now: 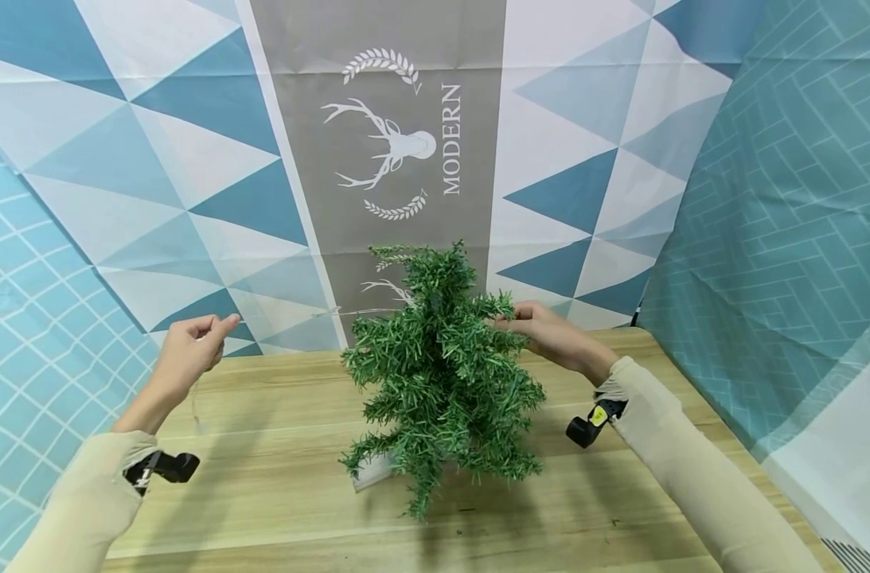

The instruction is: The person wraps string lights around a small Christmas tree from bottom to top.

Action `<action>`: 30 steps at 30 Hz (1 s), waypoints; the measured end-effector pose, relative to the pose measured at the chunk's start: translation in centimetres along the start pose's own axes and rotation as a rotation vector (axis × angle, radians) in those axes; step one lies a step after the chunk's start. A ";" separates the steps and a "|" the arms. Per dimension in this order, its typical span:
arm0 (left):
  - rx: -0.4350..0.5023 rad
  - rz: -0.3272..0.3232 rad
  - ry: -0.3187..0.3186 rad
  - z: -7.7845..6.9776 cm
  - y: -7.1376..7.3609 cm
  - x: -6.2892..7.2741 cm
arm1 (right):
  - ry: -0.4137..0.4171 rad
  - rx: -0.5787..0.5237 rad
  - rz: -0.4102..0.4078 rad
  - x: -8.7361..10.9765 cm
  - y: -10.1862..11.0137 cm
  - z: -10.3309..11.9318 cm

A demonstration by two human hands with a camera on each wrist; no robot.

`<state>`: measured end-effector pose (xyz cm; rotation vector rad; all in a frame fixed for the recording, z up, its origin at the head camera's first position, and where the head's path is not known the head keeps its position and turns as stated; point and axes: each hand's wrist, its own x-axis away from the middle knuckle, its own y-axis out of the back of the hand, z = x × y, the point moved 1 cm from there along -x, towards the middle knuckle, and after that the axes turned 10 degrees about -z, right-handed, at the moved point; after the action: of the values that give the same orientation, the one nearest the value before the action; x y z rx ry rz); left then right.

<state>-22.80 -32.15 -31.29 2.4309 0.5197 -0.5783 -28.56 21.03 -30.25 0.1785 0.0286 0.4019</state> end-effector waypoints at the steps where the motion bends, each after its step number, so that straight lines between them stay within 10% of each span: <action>1: 0.002 -0.002 0.003 0.0 0.1 0.1 | 0.007 -0.026 -0.004 -0.1 0.0 0.0; 7: 0.097 -0.041 -0.014 -0.6 0.6 0.1 | 0.084 -0.148 -0.042 -0.6 -0.6 0.4; 15: 0.521 -0.104 0.012 -2.1 1.1 0.3 | 0.264 -0.202 -0.149 -1.3 -1.8 1.3; 24: 0.578 -0.141 0.069 0.0 3.5 2.8 | 0.044 0.028 -0.008 0.0 -1.7 0.8; 30: 0.588 -0.021 0.137 1.5 5.2 5.4 | 0.063 0.141 -0.061 0.6 -0.9 0.7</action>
<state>-16.25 -35.74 -32.80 3.0413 0.4792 -0.6454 -27.65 20.33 -29.75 0.3033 0.1246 0.3449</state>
